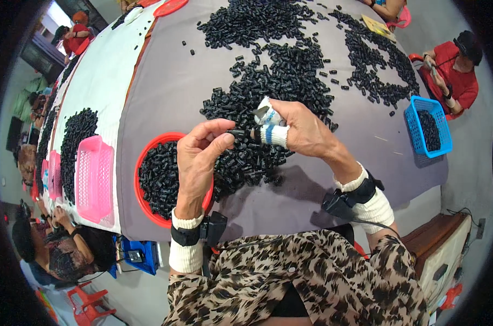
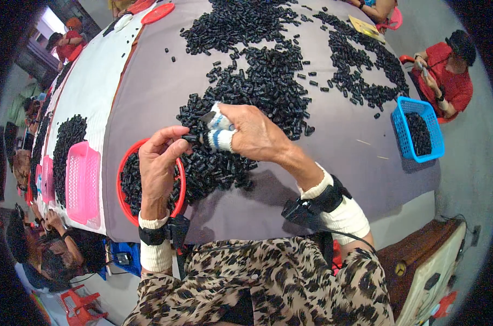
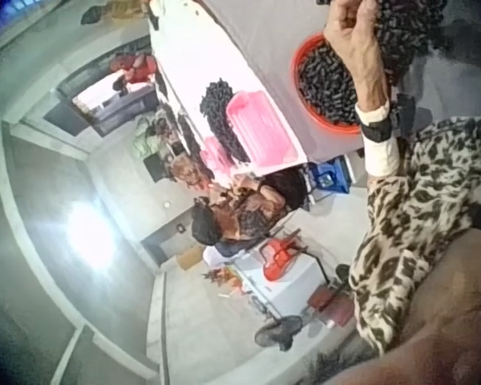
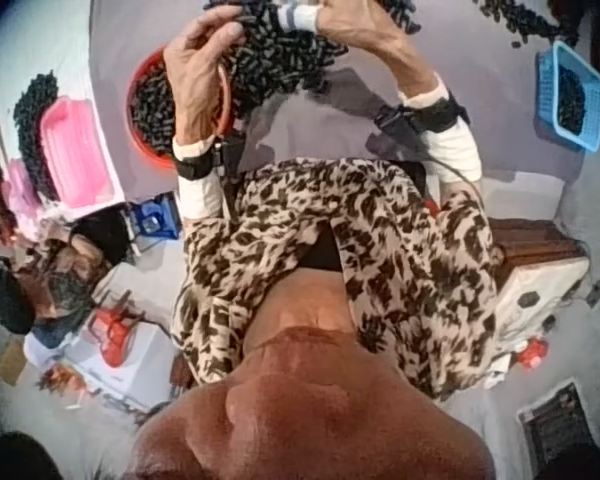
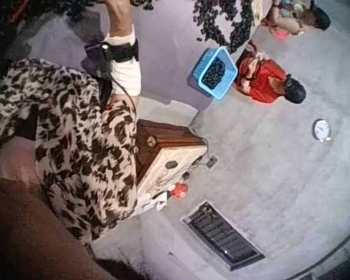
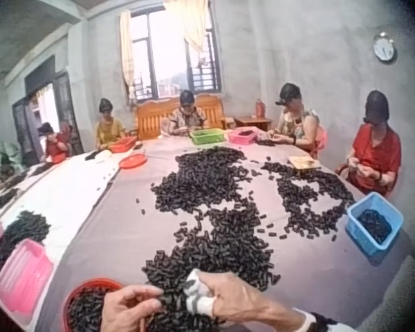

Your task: Sorting small black plastic shoe components from a pile on the table into a small container.

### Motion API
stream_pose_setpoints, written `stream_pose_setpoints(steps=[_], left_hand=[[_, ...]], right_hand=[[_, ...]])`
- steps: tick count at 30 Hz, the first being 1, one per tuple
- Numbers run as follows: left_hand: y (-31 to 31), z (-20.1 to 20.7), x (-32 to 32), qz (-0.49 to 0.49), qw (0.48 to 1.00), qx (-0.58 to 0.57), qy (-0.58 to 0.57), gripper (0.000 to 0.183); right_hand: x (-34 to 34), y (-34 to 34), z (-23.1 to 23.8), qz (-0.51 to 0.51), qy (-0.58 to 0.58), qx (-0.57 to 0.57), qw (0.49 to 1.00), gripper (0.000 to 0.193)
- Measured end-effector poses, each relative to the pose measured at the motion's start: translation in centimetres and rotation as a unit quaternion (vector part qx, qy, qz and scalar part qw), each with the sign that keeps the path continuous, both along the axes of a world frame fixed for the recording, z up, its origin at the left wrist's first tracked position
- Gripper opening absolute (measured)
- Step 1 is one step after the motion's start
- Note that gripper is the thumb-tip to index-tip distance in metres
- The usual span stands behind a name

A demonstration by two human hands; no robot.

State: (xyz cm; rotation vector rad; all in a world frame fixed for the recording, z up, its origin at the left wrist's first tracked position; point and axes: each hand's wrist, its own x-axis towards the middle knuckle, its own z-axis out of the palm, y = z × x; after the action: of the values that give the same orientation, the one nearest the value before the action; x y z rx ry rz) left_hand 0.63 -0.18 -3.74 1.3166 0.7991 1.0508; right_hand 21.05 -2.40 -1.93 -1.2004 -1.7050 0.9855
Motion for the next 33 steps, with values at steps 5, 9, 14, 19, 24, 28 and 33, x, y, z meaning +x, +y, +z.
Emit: stream_pose_setpoints(steps=[5,9,14,19,24,28,33], left_hand=[[-0.4,1.5,-0.2,-0.025,0.998,0.003,-0.064,0.022],[-0.2,1.2,0.1,-0.072,0.968,-0.089,-0.222,0.022],[0.0,1.2,0.5,-0.113,0.941,-0.147,-0.283,0.020],[0.2,1.2,0.8,-0.109,0.939,-0.145,-0.294,0.021],[0.2,1.2,1.2,-0.110,0.936,-0.159,-0.295,0.023],[0.3,1.2,1.3,-0.108,0.934,-0.160,-0.300,0.023],[0.2,1.4,1.4,-0.100,0.934,-0.163,-0.301,0.023]], right_hand=[[-1.8,-0.3,2.3,0.038,0.018,-0.005,0.999,0.018],[-2.4,-0.6,2.7,0.035,0.011,0.017,0.999,0.018],[-2.5,-0.6,3.2,0.039,0.010,0.037,0.998,0.020],[-2.6,-0.4,3.8,0.046,0.003,0.006,0.999,0.025],[-2.3,0.0,3.6,0.049,-0.021,-0.011,0.999,0.025],[-2.3,0.2,3.3,0.050,-0.023,0.029,0.998,0.026],[-2.3,0.1,4.1,0.056,-0.031,-0.001,0.998,0.028]])
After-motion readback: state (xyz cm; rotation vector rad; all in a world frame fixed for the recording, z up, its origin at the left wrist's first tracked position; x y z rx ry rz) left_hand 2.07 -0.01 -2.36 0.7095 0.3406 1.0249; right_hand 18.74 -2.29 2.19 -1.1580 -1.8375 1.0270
